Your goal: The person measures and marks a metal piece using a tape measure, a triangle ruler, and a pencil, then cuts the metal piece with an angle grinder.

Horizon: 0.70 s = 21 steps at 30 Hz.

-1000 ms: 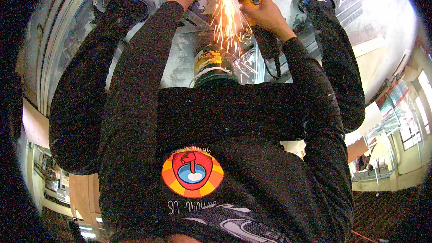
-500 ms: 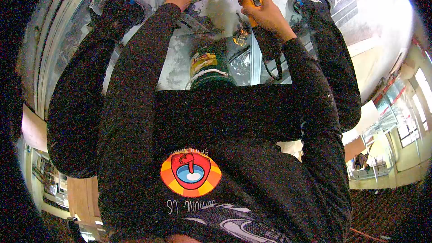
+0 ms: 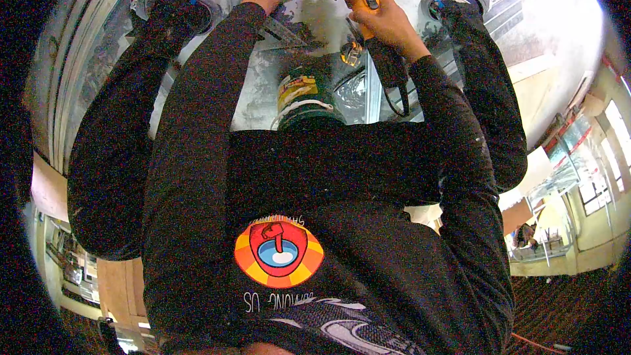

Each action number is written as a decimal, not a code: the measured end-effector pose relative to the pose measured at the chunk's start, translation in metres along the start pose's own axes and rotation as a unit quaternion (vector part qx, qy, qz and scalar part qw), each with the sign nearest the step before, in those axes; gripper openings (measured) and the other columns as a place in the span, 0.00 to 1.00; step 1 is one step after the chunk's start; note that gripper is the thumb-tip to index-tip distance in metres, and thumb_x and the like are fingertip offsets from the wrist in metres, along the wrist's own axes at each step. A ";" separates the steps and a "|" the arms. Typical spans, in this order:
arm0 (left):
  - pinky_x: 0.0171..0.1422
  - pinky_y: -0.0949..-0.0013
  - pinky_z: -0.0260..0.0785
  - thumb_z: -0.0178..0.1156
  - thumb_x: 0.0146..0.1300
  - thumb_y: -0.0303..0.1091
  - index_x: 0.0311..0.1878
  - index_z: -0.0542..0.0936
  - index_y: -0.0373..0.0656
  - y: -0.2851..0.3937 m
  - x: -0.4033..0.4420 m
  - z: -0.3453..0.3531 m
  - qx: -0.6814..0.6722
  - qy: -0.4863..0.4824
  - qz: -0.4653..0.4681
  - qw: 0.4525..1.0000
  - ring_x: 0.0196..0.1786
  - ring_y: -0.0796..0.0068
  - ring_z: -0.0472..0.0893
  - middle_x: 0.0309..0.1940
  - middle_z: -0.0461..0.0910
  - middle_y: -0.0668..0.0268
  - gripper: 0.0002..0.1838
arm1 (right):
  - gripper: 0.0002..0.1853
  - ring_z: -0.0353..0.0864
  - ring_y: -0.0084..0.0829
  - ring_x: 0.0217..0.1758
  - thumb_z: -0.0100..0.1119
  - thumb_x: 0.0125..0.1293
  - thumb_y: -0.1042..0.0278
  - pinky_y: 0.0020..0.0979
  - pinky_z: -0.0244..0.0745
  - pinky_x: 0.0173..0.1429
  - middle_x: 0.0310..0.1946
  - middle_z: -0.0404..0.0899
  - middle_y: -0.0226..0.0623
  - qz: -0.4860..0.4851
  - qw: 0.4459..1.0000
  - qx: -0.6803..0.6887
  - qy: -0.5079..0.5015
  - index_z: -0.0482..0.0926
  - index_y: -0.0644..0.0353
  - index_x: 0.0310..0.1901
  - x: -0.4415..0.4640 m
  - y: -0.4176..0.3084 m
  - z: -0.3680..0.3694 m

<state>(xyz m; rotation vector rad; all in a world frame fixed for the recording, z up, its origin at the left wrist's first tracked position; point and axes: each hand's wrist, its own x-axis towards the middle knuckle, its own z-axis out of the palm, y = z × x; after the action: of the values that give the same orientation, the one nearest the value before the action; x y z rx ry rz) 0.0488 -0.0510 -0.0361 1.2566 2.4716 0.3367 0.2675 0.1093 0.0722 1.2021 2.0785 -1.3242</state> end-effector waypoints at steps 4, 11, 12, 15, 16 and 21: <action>0.52 0.56 0.79 0.60 0.59 0.29 0.40 0.81 0.46 0.001 0.000 -0.002 0.007 -0.008 0.001 1.000 0.50 0.58 0.82 0.42 0.80 0.61 0.06 | 0.48 0.86 0.43 0.50 0.75 0.55 0.47 0.38 0.81 0.54 0.49 0.83 0.51 0.001 1.000 0.003 -0.003 0.61 0.60 0.71 -0.003 -0.007 -0.001; 0.53 0.57 0.79 0.60 0.58 0.29 0.39 0.81 0.46 0.002 0.000 -0.002 0.009 -0.008 -0.005 1.000 0.50 0.59 0.82 0.42 0.80 0.62 0.06 | 0.46 0.86 0.46 0.52 0.75 0.56 0.47 0.39 0.80 0.56 0.51 0.83 0.53 0.002 1.000 -0.022 0.009 0.63 0.60 0.69 0.000 -0.006 0.000; 0.53 0.57 0.79 0.60 0.58 0.29 0.39 0.81 0.46 0.000 0.001 0.002 0.009 0.001 -0.001 1.000 0.50 0.58 0.82 0.42 0.80 0.62 0.06 | 0.46 0.86 0.46 0.52 0.75 0.56 0.47 0.39 0.80 0.56 0.51 0.83 0.53 0.002 1.000 -0.022 0.009 0.63 0.60 0.69 0.002 -0.003 0.000; 0.52 0.57 0.78 0.61 0.58 0.28 0.39 0.82 0.47 -0.001 0.001 0.006 0.007 0.005 0.000 1.000 0.50 0.58 0.81 0.42 0.80 0.62 0.06 | 0.45 0.86 0.47 0.52 0.75 0.55 0.46 0.39 0.79 0.57 0.51 0.83 0.53 -0.052 0.998 -0.019 0.020 0.63 0.60 0.68 0.004 0.001 0.002; 0.52 0.57 0.78 0.61 0.58 0.28 0.39 0.82 0.47 0.000 0.000 0.004 0.005 0.000 -0.002 1.000 0.50 0.58 0.81 0.42 0.80 0.62 0.06 | 0.45 0.86 0.47 0.52 0.75 0.56 0.46 0.39 0.79 0.57 0.51 0.83 0.53 -0.035 0.999 -0.009 0.020 0.64 0.60 0.68 0.004 0.000 0.002; 0.52 0.56 0.78 0.60 0.58 0.29 0.40 0.81 0.47 0.004 -0.002 -0.008 0.015 0.000 0.008 1.000 0.51 0.58 0.81 0.43 0.80 0.62 0.06 | 0.43 0.86 0.47 0.52 0.75 0.56 0.45 0.40 0.79 0.57 0.50 0.83 0.52 -0.008 1.000 0.002 0.017 0.65 0.59 0.66 0.000 -0.004 0.003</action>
<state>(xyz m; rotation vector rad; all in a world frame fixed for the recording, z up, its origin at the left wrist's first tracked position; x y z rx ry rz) 0.0492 -0.0507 -0.0267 1.2885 2.4765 0.3038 0.2634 0.1061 0.0729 1.2203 2.1135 -1.3251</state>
